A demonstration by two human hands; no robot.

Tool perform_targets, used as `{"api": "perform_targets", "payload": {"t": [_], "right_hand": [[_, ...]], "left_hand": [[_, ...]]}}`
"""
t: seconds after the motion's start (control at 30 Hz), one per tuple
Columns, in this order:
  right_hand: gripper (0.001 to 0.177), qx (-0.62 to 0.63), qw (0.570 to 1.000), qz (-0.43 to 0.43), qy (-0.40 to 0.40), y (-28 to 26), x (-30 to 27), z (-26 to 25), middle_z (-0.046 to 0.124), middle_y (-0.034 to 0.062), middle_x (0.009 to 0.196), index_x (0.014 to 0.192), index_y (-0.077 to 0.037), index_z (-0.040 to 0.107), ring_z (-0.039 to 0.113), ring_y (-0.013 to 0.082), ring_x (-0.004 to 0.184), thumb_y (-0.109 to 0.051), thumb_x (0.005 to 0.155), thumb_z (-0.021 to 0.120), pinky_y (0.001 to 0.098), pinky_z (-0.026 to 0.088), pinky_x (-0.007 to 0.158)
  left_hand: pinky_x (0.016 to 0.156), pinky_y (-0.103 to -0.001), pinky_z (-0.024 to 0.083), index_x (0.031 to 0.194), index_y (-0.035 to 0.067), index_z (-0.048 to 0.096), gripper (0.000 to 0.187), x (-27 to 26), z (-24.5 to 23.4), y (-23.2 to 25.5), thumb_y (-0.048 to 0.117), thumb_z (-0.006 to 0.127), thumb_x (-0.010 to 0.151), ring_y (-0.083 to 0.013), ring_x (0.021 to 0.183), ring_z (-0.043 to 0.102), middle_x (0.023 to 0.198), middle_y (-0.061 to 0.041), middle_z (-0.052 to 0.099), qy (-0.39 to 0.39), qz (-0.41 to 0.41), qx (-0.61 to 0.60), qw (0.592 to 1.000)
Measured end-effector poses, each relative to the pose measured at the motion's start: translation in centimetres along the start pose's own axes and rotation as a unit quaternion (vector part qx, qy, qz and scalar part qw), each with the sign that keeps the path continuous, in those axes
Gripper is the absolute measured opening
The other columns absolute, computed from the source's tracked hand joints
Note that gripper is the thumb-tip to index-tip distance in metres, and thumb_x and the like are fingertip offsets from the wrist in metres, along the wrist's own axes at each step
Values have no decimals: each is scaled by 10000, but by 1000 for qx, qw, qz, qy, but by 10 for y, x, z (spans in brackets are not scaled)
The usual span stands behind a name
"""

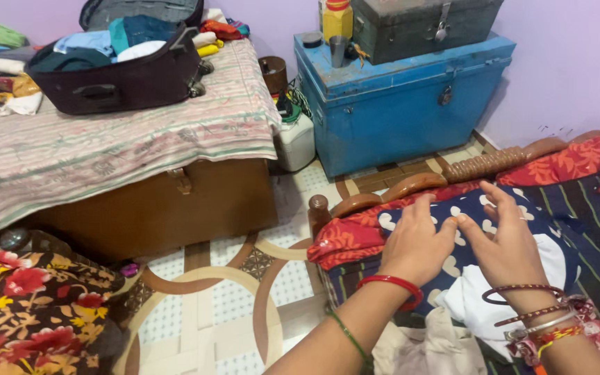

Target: The person folds several pieces of clothing and places them into an open suitcase on a bed. They handle a white shirt, a red patterned cloth, a green striped garment, and an orange cloth, folding each and stacking them inside the suitcase before closing it.

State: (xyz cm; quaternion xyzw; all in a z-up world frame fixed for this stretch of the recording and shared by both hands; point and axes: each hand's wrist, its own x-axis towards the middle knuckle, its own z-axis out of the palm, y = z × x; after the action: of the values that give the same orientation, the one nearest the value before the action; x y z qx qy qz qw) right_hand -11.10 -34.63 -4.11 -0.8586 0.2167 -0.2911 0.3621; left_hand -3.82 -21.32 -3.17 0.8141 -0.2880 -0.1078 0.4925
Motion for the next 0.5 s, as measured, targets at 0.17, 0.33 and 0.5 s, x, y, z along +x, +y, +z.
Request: {"api": "perform_targets", "payload": {"t": [0.17,0.33,0.5], "right_hand": [[697,-63,998,18,-12,86,22,-6,560,223,1436,1498,-77,483,591,345,1298,-268,872,722,453,544,885],[690,-144,989,-7,-28,188,27,4,604,252,1375,1482,-74,518,599,396,1256,-291,863,731,487,487,1008],[711,-197,974,33,-110,289,13,30,634,268,1325,1479,-91,514,614,425,1222,-303,838,734,479,492,1034]], "left_hand": [[1077,-485,424,1482,89,446,651,26,60,-10,425,545,934,-416,1311,525,1423,-246,529,-37,-25,10,999],[1070,-487,421,1470,108,470,632,41,103,-35,424,562,930,-401,1321,519,1421,-225,539,-74,-60,37,995],[1085,-470,424,1472,119,483,622,44,134,-64,409,580,930,-392,1315,527,1406,-223,545,-106,-84,62,989]]}}
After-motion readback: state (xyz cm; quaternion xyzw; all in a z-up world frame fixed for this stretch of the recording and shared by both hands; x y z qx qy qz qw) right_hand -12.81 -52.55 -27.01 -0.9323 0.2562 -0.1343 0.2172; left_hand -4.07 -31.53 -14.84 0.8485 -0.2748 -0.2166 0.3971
